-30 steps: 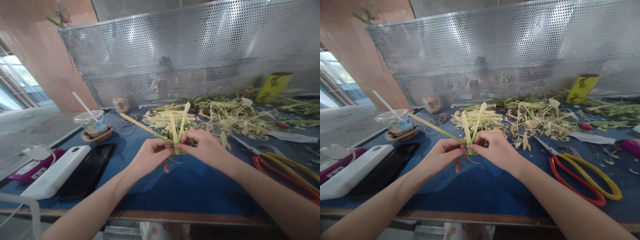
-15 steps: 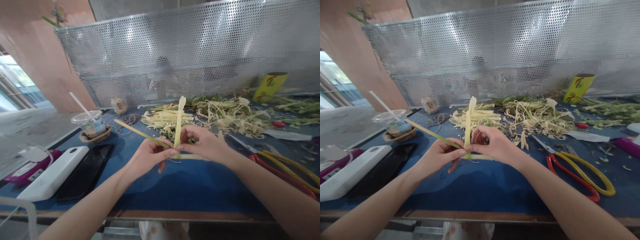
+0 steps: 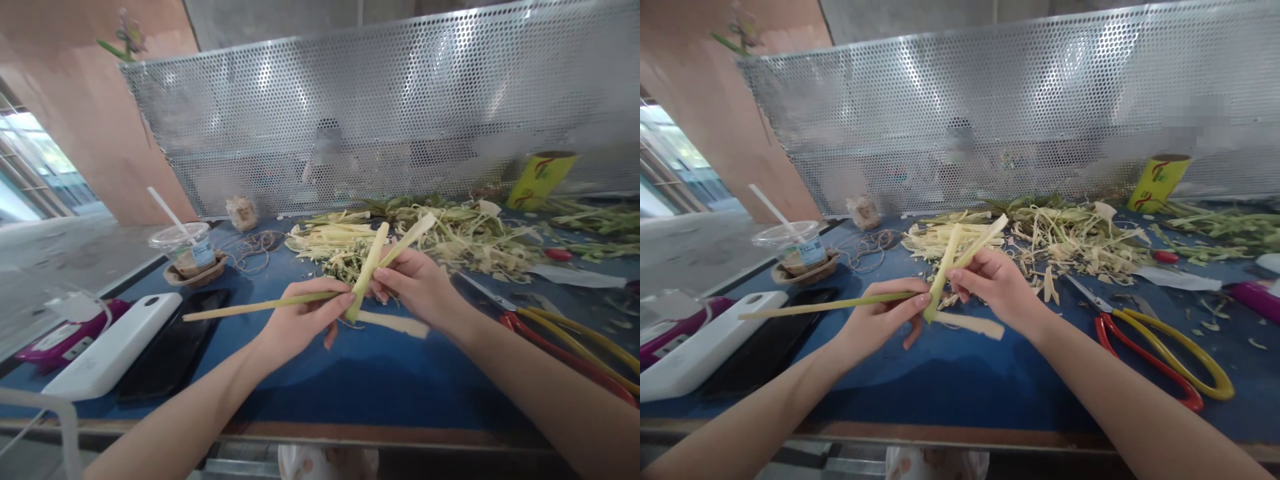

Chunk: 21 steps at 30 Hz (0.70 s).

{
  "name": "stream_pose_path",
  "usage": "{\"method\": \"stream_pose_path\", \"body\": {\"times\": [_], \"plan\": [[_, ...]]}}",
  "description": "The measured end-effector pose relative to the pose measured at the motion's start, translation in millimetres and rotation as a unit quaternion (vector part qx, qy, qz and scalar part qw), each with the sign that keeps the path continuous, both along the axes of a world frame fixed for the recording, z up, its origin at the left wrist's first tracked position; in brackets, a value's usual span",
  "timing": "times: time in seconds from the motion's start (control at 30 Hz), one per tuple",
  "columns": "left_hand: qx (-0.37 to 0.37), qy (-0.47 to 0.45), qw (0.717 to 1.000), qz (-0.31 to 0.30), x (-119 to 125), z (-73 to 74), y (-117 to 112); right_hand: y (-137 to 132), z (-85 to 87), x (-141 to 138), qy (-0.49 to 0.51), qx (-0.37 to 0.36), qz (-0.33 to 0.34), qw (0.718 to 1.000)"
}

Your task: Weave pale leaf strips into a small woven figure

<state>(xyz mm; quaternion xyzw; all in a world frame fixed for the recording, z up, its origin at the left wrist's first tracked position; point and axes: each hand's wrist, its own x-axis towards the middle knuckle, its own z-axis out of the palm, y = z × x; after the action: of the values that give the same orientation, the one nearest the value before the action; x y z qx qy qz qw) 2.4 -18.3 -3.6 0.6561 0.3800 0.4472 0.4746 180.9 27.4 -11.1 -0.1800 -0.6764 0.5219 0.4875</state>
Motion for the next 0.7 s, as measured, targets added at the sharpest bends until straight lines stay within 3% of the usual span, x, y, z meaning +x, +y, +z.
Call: {"method": "stream_pose_path", "body": {"times": [0.1, 0.2, 0.27, 0.33, 0.53, 0.7], "plan": [[-0.006, -0.037, 0.999, 0.027, -0.4, -1.6, 3.4, -3.5, 1.8, 0.8, -0.037, 0.128, -0.092, 0.987], [-0.060, -0.098, 0.993, 0.034, 0.6, -3.2, 7.2, -8.1, 4.0, 4.4, -0.100, 0.347, -0.210, 0.908], [-0.103, -0.118, 0.987, 0.023, 1.5, -2.6, 8.5, -9.4, 4.7, 6.2, -0.120, 0.441, -0.225, 0.861], [-0.137, -0.118, 0.983, 0.008, 2.3, -0.9, 8.6, -8.8, 5.2, 6.0, -0.133, 0.452, -0.222, 0.854], [-0.174, -0.108, 0.979, -0.019, 3.0, 2.1, 7.4, -7.6, 4.9, -1.1, -0.127, 0.305, -0.136, 0.934], [-0.184, -0.093, 0.978, -0.031, 1.2, -0.2, 7.8, -8.0, 4.0, -0.6, -0.137, 0.319, -0.181, 0.920]]}}
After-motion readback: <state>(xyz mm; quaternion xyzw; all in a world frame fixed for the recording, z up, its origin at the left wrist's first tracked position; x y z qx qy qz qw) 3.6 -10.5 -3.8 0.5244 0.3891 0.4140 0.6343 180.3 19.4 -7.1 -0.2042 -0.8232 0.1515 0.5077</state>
